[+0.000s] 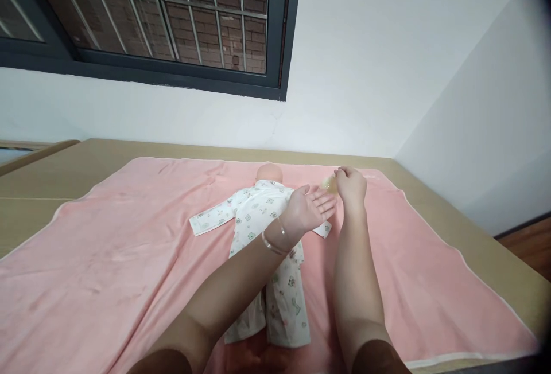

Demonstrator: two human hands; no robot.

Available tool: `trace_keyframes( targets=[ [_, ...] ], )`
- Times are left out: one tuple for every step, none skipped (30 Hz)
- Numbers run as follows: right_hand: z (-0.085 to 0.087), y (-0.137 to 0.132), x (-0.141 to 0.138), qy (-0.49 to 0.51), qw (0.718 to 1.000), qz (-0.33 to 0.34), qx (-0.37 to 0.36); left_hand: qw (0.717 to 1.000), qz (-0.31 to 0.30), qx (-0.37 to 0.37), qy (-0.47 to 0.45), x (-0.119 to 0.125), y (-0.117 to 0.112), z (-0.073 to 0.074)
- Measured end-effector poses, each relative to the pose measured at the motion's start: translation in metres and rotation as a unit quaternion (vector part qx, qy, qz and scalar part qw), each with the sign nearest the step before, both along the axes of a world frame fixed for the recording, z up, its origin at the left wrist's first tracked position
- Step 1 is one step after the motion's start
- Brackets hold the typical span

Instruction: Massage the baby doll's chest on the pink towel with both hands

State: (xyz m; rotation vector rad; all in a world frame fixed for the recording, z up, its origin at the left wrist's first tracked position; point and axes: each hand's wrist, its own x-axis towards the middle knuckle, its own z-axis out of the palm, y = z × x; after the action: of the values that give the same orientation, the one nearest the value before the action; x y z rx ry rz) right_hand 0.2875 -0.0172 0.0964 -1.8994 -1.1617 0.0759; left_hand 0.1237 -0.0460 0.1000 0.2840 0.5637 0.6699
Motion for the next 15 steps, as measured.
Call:
trace_keyframes(
  targets=[
    [0.002, -0.002, -0.002, -0.002, 1.0, 0.013, 0.0, 1.0, -0.003, 0.01, 0.007, -0.013, -0.011, 0.005],
    [0.004, -0.004, -0.006, -0.004, 1.0, 0.03, -0.002, 1.0, 0.001, 0.026, 0.014, -0.026, -0.021, 0.01],
    [0.006, -0.007, -0.013, -0.008, 0.999, 0.051, -0.003, 0.999, 0.012, 0.047, 0.02, -0.039, -0.029, 0.014],
    [0.01, -0.01, -0.022, -0.011, 0.997, 0.077, -0.003, 0.997, 0.022, 0.066, 0.026, -0.051, -0.036, 0.017],
    [0.013, -0.014, -0.034, -0.014, 0.994, 0.109, 0.0, 0.996, 0.027, 0.078, 0.034, -0.062, -0.041, 0.02],
    [0.016, -0.018, -0.048, -0.016, 0.989, 0.147, 0.006, 0.995, 0.026, 0.082, 0.043, -0.072, -0.044, 0.022],
    [0.02, -0.023, -0.064, -0.014, 0.981, 0.193, 0.02, 0.995, 0.021, 0.083, 0.052, -0.082, -0.045, 0.024],
    [0.022, -0.029, -0.081, -0.011, 0.968, 0.247, 0.034, 0.995, 0.014, 0.085, 0.057, -0.09, -0.045, 0.026],
    [0.024, -0.034, -0.098, -0.018, 0.952, 0.304, 0.038, 0.994, 0.007, 0.094, 0.057, -0.098, -0.044, 0.028],
    [0.025, -0.039, -0.113, -0.044, 0.932, 0.358, 0.036, 0.992, 0.007, 0.114, 0.054, -0.106, -0.042, 0.032],
    [0.026, -0.044, -0.127, -0.082, 0.916, 0.391, 0.042, 0.988, 0.017, 0.144, 0.051, -0.114, -0.04, 0.035],
    [0.026, -0.049, -0.139, -0.12, 0.902, 0.413, 0.046, 0.982, 0.037, 0.178, 0.051, -0.122, -0.037, 0.039],
    [0.025, -0.054, -0.149, -0.153, 0.892, 0.422, 0.051, 0.974, 0.061, 0.213, 0.057, -0.129, -0.034, 0.042],
    [0.025, -0.059, -0.158, -0.181, 0.886, 0.423, 0.056, 0.964, 0.088, 0.242, 0.067, -0.136, -0.032, 0.045],
    [0.024, -0.064, -0.165, -0.204, 0.882, 0.421, 0.059, 0.955, 0.114, 0.263, 0.082, -0.142, -0.029, 0.046]
  ],
)
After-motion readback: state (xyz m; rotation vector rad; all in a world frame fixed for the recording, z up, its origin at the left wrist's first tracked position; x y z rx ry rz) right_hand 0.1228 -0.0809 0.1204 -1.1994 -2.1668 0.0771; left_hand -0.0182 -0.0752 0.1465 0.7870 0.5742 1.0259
